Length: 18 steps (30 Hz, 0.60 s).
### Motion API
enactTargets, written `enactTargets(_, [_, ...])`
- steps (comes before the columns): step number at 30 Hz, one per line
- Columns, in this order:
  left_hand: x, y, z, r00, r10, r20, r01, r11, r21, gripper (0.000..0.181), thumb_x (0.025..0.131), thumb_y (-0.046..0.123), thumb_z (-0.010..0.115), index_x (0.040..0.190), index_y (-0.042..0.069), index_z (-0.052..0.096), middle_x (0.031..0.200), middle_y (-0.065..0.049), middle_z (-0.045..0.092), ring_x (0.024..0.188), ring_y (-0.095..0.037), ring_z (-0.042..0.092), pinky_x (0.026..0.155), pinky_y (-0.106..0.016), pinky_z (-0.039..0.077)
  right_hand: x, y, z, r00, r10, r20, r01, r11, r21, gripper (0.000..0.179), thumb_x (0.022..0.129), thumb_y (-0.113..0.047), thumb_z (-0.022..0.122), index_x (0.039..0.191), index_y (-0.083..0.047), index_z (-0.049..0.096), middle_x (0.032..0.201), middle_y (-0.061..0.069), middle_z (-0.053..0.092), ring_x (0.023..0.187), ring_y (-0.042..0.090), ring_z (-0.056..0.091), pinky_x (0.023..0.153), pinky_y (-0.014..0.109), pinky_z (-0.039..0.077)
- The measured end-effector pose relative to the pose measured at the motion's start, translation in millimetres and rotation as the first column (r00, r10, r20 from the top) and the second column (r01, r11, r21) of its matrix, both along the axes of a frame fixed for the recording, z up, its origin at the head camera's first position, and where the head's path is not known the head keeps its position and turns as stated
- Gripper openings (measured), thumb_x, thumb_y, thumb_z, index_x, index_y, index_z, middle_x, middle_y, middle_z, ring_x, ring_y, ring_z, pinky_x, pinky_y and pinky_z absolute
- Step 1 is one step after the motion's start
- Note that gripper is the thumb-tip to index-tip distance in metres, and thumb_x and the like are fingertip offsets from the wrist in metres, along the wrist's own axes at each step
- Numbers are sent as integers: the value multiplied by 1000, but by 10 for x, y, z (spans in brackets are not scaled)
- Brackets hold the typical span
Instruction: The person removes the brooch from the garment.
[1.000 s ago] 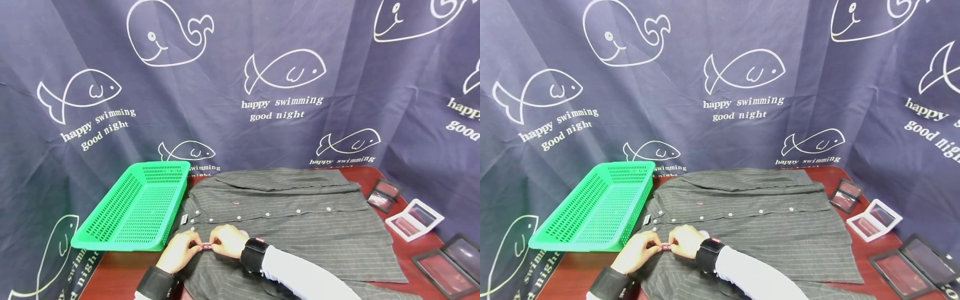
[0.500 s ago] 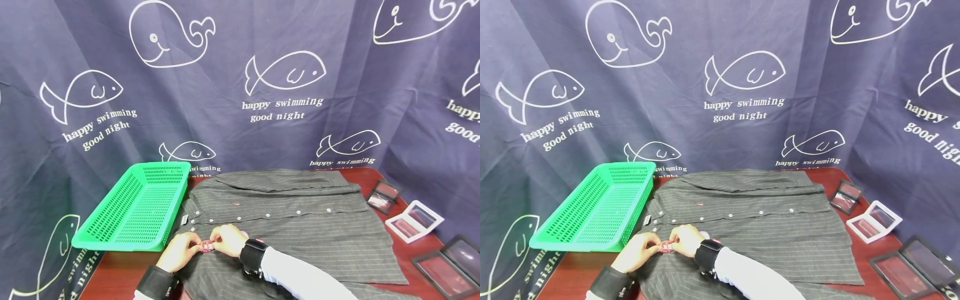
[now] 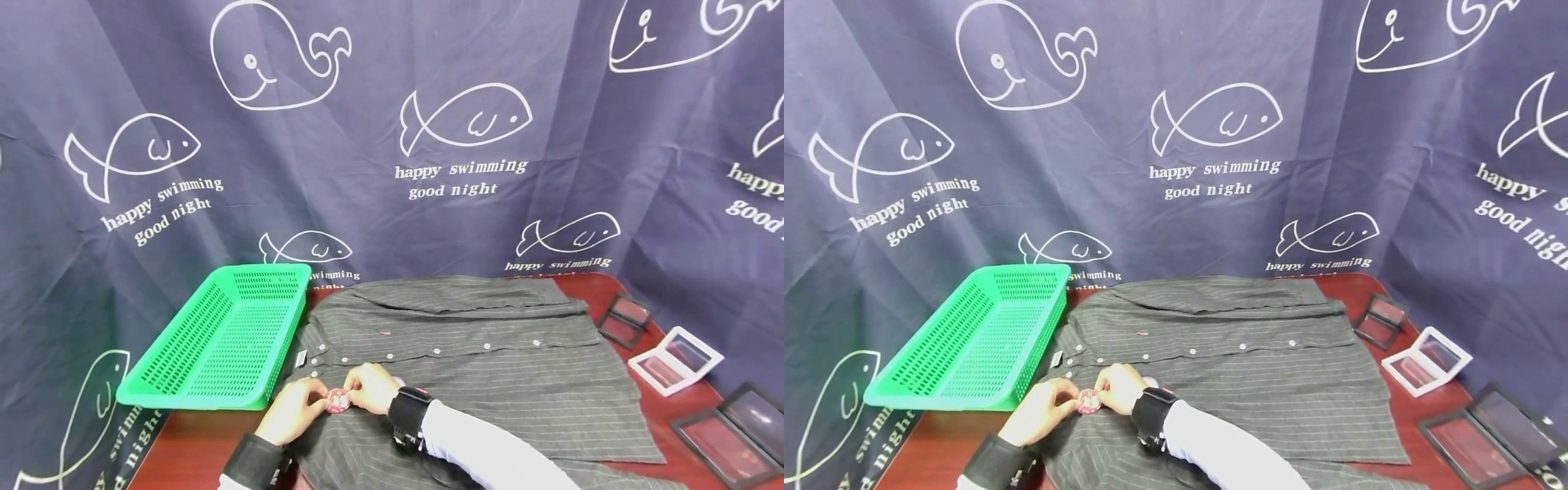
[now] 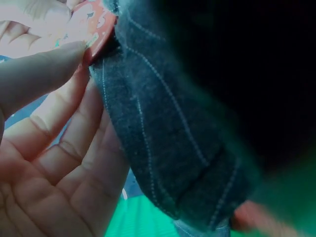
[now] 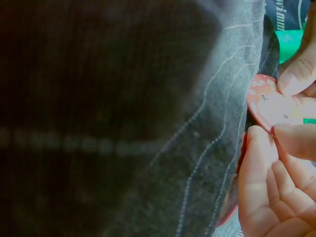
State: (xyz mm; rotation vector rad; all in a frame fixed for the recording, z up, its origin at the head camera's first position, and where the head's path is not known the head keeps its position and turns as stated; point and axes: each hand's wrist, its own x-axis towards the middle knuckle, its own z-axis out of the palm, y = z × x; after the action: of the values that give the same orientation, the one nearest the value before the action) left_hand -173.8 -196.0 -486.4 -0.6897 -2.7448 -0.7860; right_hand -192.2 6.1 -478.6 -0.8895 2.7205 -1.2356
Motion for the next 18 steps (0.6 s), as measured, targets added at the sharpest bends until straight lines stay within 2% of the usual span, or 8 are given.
enactTargets(5, [19,15,-12,996,-29,-82,28,999,-21,16,72,12,82,83,17,71,84,8,68,82,-9,65,77,-29,52,-8,0,-1,1000,-7,5,7,1000,3,6,73,1,69,76,-4,69,61,6,68,51,-5,41,49,12,35])
enactTargets(8, [42,34,-19,997,-23,-80,19,999,-47,25,74,17,83,95,11,73,96,3,72,95,-16,68,88,-36,52,-1,-1,3,1000,-7,20,7,1000,0,7,73,3,67,76,-3,68,61,6,67,50,-5,41,49,12,36])
enactTargets(10, [64,47,-20,999,-3,-33,1,998,-65,36,76,21,82,106,6,72,107,-3,72,106,-21,67,94,-40,50,5,-2,9,1000,-8,25,8,1000,3,7,74,3,67,76,-3,67,61,6,68,50,-6,42,49,12,37])
enactTargets(13, [100,60,-17,997,16,75,-9,995,-98,56,76,26,82,122,-1,64,124,-13,66,120,-31,61,101,-47,46,15,-6,18,1000,-12,27,12,1000,4,6,73,3,67,76,-3,68,61,6,68,50,-6,42,49,12,37])
enactTargets(15, [118,65,-16,988,18,154,1,993,-122,67,75,28,82,128,-5,59,132,-19,60,127,-38,55,105,-51,42,21,-8,26,1000,-15,24,14,1000,5,6,73,3,68,76,-2,68,61,6,68,50,-6,42,49,11,36])
enactTargets(18, [137,69,-22,973,17,231,18,988,-151,79,74,32,83,133,-10,52,139,-25,53,133,-45,46,109,-54,37,28,-13,38,999,-18,37,18,1000,4,7,72,3,67,77,-2,70,60,7,67,49,-5,42,48,12,36])
